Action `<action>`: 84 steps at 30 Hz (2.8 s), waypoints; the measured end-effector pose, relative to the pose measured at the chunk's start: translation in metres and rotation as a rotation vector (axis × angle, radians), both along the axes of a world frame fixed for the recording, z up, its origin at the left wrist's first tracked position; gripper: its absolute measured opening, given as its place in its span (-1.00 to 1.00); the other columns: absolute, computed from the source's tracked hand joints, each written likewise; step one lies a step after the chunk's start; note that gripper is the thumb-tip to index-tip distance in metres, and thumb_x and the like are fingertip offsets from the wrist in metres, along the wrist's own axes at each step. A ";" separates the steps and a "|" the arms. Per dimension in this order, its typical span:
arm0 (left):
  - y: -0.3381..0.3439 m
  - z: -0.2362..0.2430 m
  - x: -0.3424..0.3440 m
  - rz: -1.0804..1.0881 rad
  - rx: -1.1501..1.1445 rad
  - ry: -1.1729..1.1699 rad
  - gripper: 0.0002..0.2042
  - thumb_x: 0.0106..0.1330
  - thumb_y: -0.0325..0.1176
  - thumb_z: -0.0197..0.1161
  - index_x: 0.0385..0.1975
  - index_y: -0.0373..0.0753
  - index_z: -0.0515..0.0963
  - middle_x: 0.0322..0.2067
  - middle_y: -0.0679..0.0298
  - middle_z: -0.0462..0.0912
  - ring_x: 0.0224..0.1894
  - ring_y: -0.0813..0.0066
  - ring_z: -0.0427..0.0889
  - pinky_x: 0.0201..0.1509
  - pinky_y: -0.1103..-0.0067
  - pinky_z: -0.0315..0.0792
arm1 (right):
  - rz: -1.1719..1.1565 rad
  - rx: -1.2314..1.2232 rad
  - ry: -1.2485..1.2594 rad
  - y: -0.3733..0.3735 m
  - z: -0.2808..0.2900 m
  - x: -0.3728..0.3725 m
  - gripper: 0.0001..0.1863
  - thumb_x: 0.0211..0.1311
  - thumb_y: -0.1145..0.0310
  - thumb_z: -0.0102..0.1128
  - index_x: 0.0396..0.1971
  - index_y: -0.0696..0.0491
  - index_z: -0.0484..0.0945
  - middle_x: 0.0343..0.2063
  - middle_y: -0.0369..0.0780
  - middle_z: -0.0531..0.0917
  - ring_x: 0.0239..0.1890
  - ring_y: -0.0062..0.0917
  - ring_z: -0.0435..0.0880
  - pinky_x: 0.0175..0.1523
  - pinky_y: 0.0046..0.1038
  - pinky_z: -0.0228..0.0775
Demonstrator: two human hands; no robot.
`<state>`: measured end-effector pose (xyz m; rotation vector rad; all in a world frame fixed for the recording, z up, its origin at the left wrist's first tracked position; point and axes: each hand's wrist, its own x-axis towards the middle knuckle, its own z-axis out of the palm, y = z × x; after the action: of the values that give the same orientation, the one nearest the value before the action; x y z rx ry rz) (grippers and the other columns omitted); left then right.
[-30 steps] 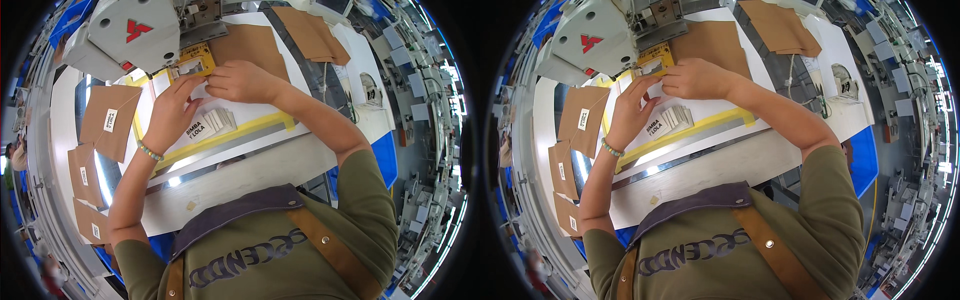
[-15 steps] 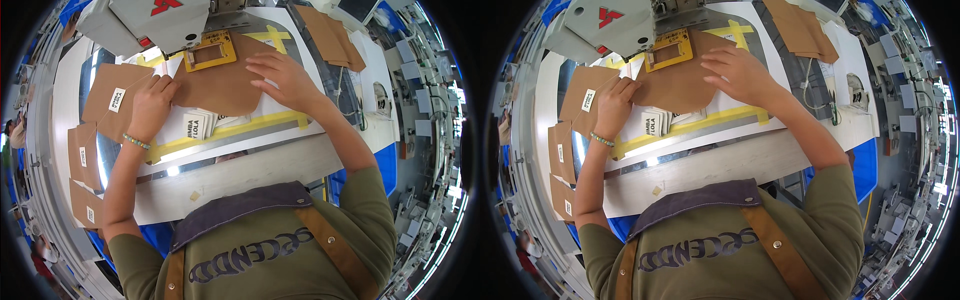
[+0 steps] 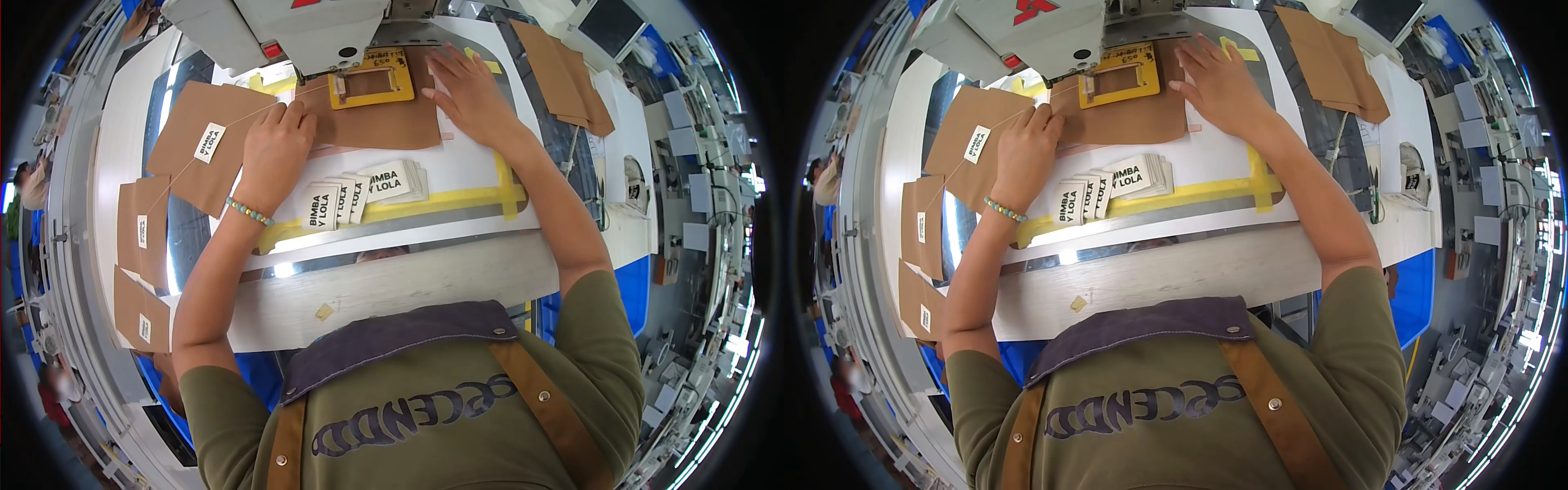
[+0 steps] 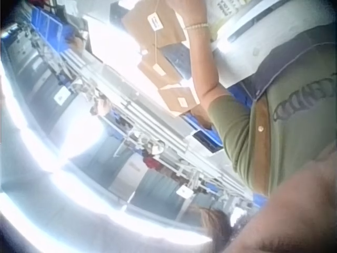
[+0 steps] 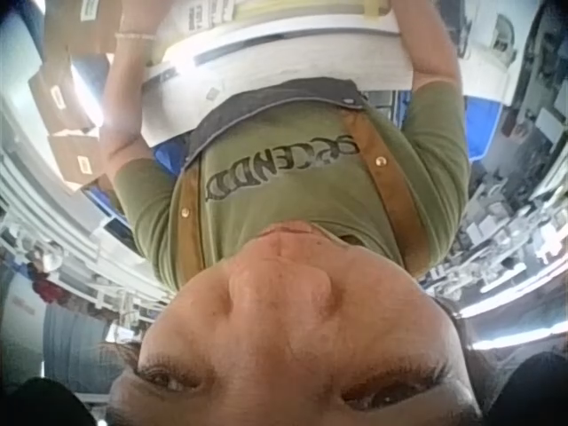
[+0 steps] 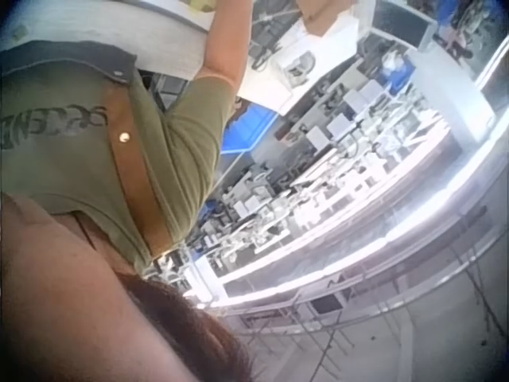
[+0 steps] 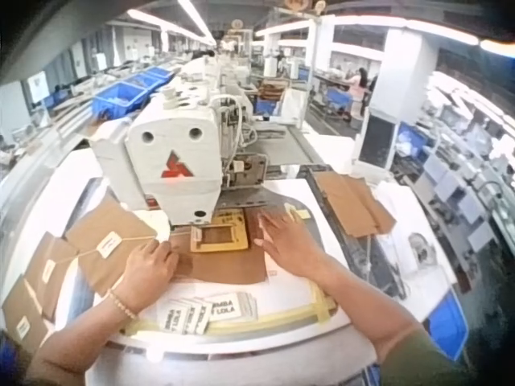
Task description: Sewing brand labels onto leather pieces using an industrial sewing machine.
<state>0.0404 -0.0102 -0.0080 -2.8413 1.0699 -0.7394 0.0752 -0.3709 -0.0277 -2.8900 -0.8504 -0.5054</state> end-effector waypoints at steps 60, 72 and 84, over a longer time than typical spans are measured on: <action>0.032 0.003 -0.053 -0.051 -0.196 0.349 -0.55 0.51 -0.32 0.35 0.37 -0.21 0.62 0.45 0.30 0.62 0.52 0.03 0.48 0.53 0.18 0.42 | 0.169 0.002 0.290 -0.010 0.032 -0.083 -0.32 0.63 -0.10 0.07 0.57 -0.06 0.44 0.66 -0.29 0.32 0.71 -0.23 0.14 0.80 0.02 -0.18; 0.030 0.005 -0.051 -0.060 -0.202 0.364 -0.59 0.52 -0.37 0.33 0.34 -0.24 0.63 0.45 0.31 0.61 0.51 0.01 0.48 0.55 0.18 0.40 | 0.151 0.032 0.322 -0.011 0.032 -0.084 -0.31 0.56 -0.04 0.12 0.56 -0.02 0.46 0.65 -0.23 0.34 0.72 -0.18 0.14 0.79 0.06 -0.19; 0.029 0.006 -0.052 -0.025 -0.175 0.458 -0.46 0.49 -0.38 0.33 0.48 -0.17 0.53 0.55 0.32 0.50 0.61 0.01 0.34 0.65 0.15 0.27 | 0.152 0.043 0.273 -0.010 0.032 -0.087 -0.23 0.54 -0.14 0.16 0.61 -0.09 0.38 0.70 -0.26 0.23 0.75 -0.23 0.06 0.80 0.02 -0.19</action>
<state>-0.0113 0.0189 -0.0016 -3.2488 1.1320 -0.1850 -0.0119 -0.3807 0.0040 -2.7397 -0.9879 -0.1092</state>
